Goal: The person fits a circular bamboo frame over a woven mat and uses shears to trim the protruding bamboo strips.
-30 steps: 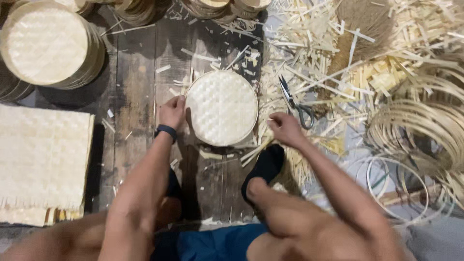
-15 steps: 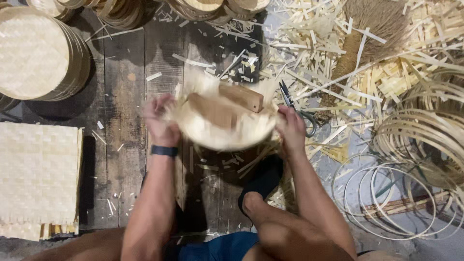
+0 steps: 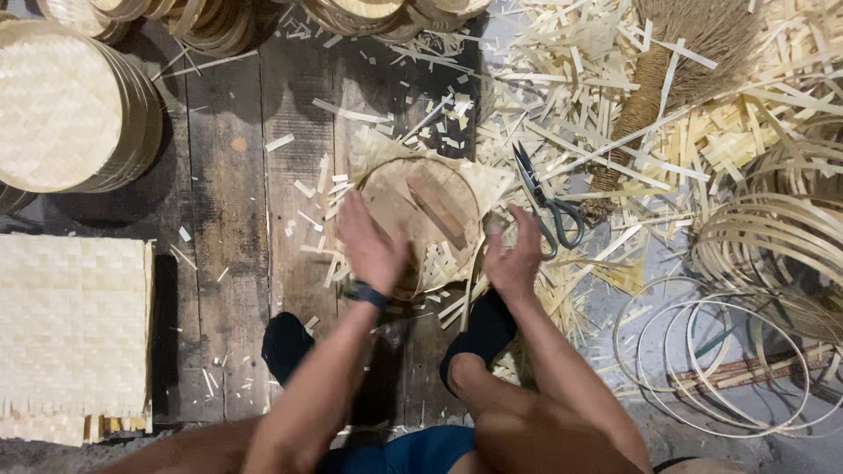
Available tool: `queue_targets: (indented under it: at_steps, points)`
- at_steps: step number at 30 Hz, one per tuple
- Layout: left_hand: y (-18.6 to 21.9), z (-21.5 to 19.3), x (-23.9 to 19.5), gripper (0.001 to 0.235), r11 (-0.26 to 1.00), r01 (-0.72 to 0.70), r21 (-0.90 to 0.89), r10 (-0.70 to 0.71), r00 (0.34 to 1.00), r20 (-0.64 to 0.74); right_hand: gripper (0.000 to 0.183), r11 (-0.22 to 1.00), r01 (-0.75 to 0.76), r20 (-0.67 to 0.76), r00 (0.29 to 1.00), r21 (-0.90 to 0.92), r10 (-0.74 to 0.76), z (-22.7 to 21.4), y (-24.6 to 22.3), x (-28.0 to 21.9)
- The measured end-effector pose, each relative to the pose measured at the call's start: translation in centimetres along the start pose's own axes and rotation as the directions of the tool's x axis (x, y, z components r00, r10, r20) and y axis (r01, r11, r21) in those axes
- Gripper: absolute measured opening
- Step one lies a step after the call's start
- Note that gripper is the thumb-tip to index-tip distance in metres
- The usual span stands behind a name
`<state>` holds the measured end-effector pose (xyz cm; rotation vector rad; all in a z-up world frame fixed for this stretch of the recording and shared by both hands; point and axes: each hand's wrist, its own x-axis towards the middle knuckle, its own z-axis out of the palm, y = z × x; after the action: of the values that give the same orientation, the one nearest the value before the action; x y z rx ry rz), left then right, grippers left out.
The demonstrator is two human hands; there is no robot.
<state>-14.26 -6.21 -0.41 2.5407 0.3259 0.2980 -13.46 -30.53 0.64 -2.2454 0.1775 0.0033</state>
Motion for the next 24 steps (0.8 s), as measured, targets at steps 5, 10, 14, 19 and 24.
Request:
queue_targets:
  at_steps: [5,10,14,19,24]
  points:
    - [3.0,3.1,-2.9,0.102,0.943,0.298,-0.149,-0.301,0.954,0.003,0.072,0.840,0.520,0.453,0.793,-0.154,-0.407,3.2,-5.5,5.7]
    - [1.8,1.1,-1.3,0.094,0.870,0.310,-0.383,-0.301,0.950,0.087,0.074,0.844,0.527,0.476,0.769,-0.096,-0.426,5.8,-6.8,5.9]
    - [1.2,-0.7,-1.7,0.093,0.891,0.199,-0.409,-0.198,0.979,0.044,0.067,0.867,0.495,0.247,0.848,-0.057,-0.469,5.7,-5.8,1.5]
    - [0.8,1.2,-1.8,0.091,0.965,0.018,-0.263,-0.009,0.999,0.037,0.060,0.927,0.373,0.197,0.912,-0.039,-0.359,6.6,-4.6,0.8]
    - [-0.3,0.8,-1.5,0.092,0.951,0.075,-0.301,-0.048,0.994,0.094,0.046,0.980,0.039,0.368,0.923,0.193,-0.109,4.2,-2.1,1.0]
